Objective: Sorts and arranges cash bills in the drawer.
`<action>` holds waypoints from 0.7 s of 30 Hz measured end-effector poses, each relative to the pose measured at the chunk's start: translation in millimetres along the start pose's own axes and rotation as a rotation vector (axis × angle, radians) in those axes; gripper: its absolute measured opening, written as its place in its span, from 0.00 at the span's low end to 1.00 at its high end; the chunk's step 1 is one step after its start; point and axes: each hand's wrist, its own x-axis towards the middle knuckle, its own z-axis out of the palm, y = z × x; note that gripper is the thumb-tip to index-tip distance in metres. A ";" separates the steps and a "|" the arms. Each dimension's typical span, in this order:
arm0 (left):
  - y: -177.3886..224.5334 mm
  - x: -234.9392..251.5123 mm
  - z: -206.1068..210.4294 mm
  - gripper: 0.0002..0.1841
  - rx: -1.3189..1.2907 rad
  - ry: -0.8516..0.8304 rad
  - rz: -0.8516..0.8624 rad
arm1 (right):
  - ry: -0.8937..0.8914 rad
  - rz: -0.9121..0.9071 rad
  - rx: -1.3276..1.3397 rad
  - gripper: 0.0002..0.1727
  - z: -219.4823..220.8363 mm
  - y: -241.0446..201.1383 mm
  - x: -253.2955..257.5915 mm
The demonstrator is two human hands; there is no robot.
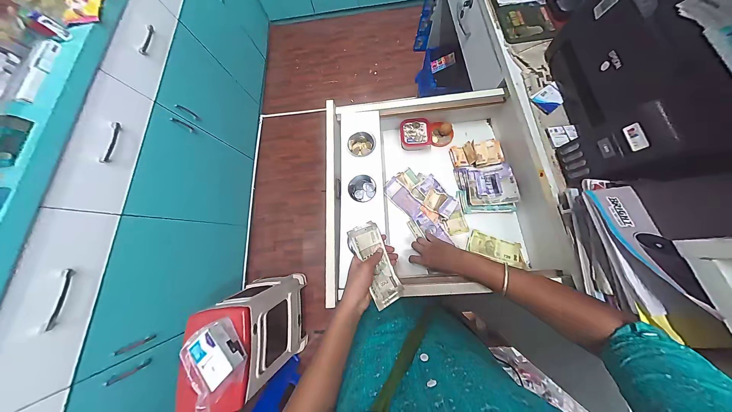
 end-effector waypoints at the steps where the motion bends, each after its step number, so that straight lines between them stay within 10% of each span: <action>1: 0.2 -0.3 -1.2 0.17 -0.012 0.003 -0.001 | -0.038 0.010 -0.013 0.22 -0.6 -1.9 -0.3; 7: 0.8 -4.0 -2.2 0.17 -0.068 0.032 -0.042 | -0.017 0.180 0.073 0.10 -16.3 -7.3 -1.8; 15: 1.0 1.1 4.5 0.16 -0.075 0.001 -0.058 | 1.015 0.500 0.697 0.18 -66.0 -31.2 -26.6; 21: 6.9 4.6 21.4 0.24 -0.093 -0.105 -0.198 | 1.247 0.475 0.693 0.09 -65.9 -79.1 -27.9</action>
